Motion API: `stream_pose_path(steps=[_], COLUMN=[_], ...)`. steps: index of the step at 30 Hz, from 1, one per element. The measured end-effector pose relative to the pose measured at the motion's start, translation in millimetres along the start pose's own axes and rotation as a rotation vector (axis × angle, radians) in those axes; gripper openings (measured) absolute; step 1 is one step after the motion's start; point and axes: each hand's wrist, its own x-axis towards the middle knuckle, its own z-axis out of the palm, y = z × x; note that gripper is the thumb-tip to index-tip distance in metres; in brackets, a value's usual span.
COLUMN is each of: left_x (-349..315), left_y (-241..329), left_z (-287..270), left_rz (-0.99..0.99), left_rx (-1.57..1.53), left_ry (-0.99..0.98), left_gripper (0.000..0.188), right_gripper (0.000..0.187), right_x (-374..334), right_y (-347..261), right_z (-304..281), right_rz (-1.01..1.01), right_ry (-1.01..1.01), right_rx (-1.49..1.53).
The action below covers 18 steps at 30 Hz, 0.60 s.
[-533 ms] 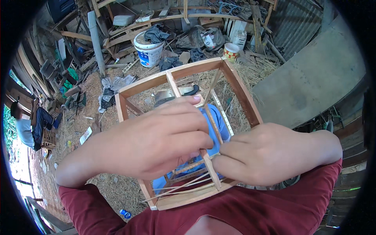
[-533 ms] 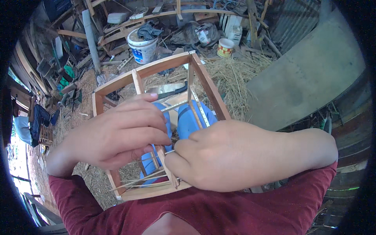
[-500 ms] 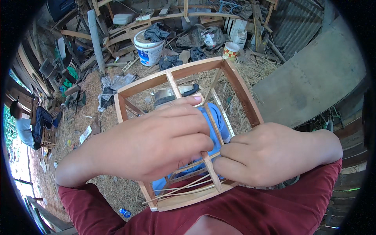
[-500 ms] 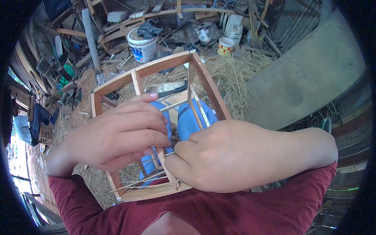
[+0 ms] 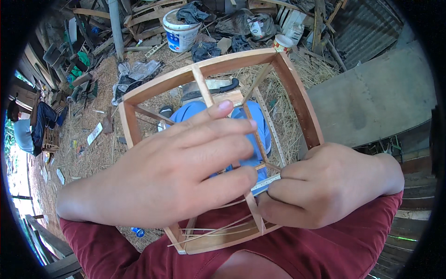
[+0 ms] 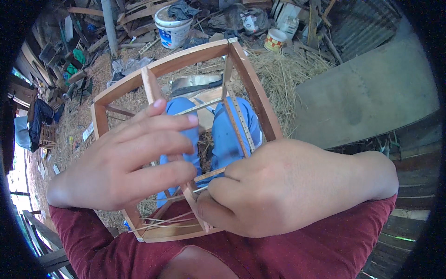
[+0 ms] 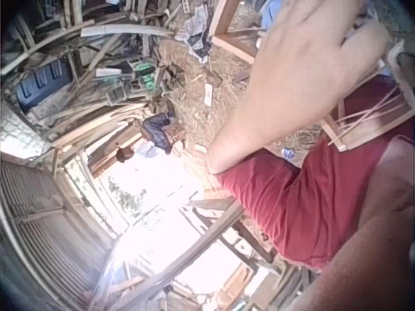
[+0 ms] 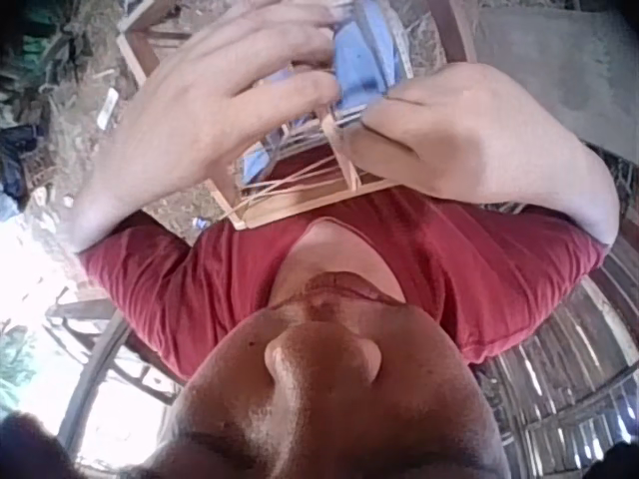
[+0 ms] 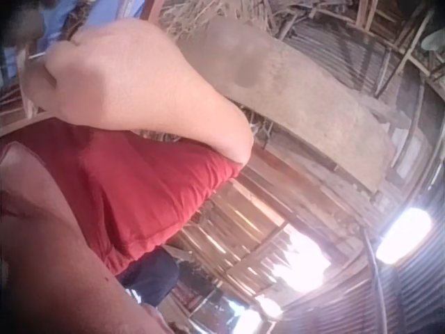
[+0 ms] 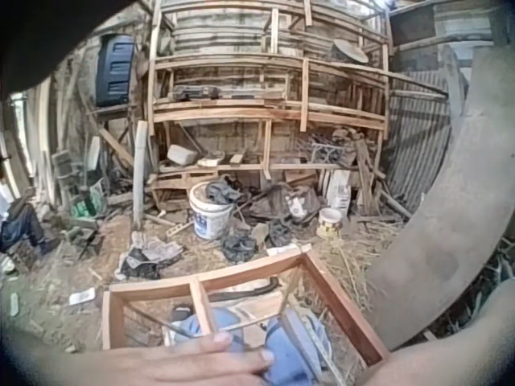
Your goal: The person is assembling a wooden birdcage by inserting thin wooden rods into the pre-drilled holes of a frame while holding it on their lap, then uses a hammer to tap the rods into place.
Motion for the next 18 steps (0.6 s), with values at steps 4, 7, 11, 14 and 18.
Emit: stream_pose_path(steps=[4,7,11,14,18], left_x=[-5,-8,-11,-16,-29], left_y=[-1,-5,-8,-13,-14], left_z=[2,3,0,-3,-3], left_rz=[0.106,0.132,0.15,0.179,0.19], left_rx=[0.063,-0.012,0.014,0.024,0.053], left_ry=[0.028,0.014,0.044,0.043,0.002], left_gripper=[0.03,0.032,0.03,0.029,0.031], right_gripper=[0.014,0.014,0.012,0.012,0.019], right_x=[2,7,17,24,34], right_y=[-2,2,18,17,12], right_z=[-3,-6,-7,-7,-3], right_rz=[0.031,-0.029,-0.164,-0.192,-0.156], right_ry=[-0.048,-0.118,-0.15,-0.125,-0.158], right_rx=[0.049,0.01,0.036,-0.016,0.074])
